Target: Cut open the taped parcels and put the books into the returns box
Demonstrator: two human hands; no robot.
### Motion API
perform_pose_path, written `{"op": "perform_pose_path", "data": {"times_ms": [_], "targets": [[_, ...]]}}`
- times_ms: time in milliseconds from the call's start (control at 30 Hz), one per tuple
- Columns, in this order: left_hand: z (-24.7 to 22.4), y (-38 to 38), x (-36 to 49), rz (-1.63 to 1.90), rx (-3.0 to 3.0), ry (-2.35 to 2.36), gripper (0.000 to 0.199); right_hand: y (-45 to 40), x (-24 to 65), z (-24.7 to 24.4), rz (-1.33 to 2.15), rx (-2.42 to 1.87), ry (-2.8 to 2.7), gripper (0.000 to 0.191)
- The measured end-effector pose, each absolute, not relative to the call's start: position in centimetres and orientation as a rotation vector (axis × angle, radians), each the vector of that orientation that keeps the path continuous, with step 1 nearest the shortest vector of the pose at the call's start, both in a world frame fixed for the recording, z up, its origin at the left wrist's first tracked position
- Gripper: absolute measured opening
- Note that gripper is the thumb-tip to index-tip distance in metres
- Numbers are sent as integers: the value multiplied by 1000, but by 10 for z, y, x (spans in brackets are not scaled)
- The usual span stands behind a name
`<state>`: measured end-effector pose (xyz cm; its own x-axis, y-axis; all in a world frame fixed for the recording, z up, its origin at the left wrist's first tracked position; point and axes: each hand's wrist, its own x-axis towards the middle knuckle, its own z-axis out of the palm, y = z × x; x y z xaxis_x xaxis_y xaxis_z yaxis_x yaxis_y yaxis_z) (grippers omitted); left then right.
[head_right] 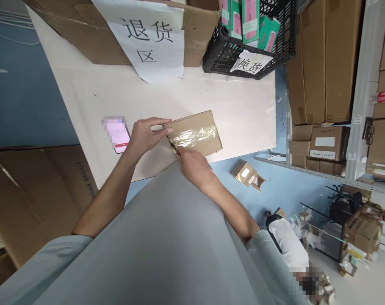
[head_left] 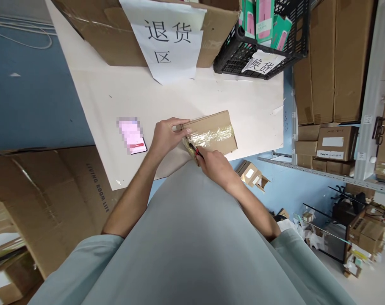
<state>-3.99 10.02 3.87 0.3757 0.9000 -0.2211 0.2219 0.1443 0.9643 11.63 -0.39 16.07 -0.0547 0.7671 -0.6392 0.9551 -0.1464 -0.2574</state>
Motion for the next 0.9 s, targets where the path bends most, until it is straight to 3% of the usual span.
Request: {"op": "perform_pose_path", "data": {"times_ms": [367,667,900], "targets": [[44,95,-35,649,1396,1189,36,-8,107,159,-1044,2004,1687,37],[46,93,-33,651,1387,1205,42,-31,151,163,-1470,2147,1794,37],[47,93,-30,662,1421,1273,42,-22,177,146,-1677,2019,1911,29]]}}
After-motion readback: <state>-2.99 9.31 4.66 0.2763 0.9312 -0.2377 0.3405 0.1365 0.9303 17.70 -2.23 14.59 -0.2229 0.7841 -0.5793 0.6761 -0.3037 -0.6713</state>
